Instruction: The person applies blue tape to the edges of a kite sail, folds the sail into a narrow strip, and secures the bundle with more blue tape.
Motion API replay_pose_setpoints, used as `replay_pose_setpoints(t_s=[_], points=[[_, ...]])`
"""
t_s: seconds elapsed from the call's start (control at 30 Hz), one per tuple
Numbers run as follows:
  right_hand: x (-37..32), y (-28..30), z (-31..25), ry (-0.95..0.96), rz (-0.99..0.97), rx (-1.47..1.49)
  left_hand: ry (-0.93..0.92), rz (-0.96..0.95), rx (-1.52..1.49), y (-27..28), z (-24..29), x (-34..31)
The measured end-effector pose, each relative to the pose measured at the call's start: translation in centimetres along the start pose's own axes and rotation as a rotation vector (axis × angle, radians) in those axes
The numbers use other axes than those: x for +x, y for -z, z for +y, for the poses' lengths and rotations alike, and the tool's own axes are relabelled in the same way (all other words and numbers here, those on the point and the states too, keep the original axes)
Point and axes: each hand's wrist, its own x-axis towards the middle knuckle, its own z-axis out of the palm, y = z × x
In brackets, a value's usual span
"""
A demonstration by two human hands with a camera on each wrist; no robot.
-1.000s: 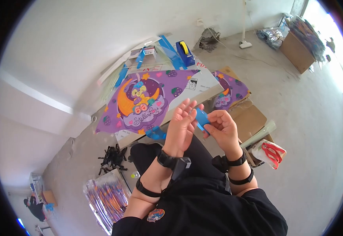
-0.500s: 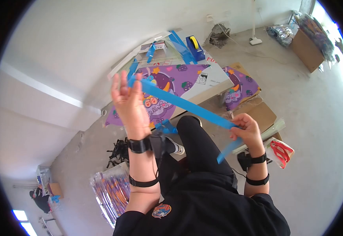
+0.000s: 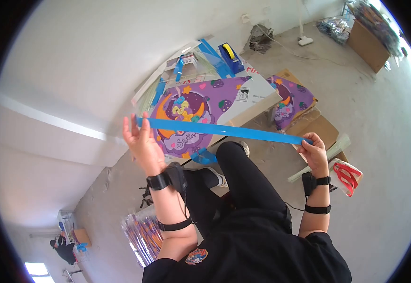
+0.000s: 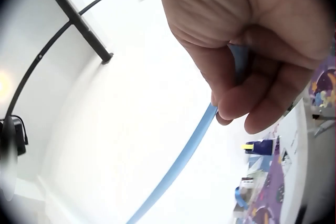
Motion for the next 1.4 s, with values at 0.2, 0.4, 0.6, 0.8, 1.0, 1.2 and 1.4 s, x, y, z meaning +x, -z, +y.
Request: replay_pose_setpoints(t_s=[0.2,0.4,0.6,0.8,1.0,1.2,1.4], points=[[0.3,5.0,4.9,-0.049,0.304,-0.319,0.088,-0.092,0.062,-2.5,-4.9,-1.4],[0.6,9.1,10.2,-0.174,0.369,-0.271,0.103,-0.281,0.065,-6.2,-5.9,-3.1],[1.5,12.2,16.0,-0.337,0.486,-0.377,-0.021,-0.428,0.164,-7.9,-7.6,-3.6],[2.1,17.1,21.9,-0.437,0.522,-0.689,0.035,-0.479,0.119,-9.4,-10.7,-4.2],[5.8,6.2,14.8,-0.003,0.342,-1.172,0.001,-0.834,0.315,-10.5,-13.9,-6.5],[11.2,-7.9,5.8,0.122,-0.182,-0.509,0.222,-0.847,0.250,-11.7,-20.0,-8.7],[17.2,-8.9,8.0,-0.077,-0.259,-0.498,0.447,-0.672,0.192,-12.9,-25.9,-6.5]])
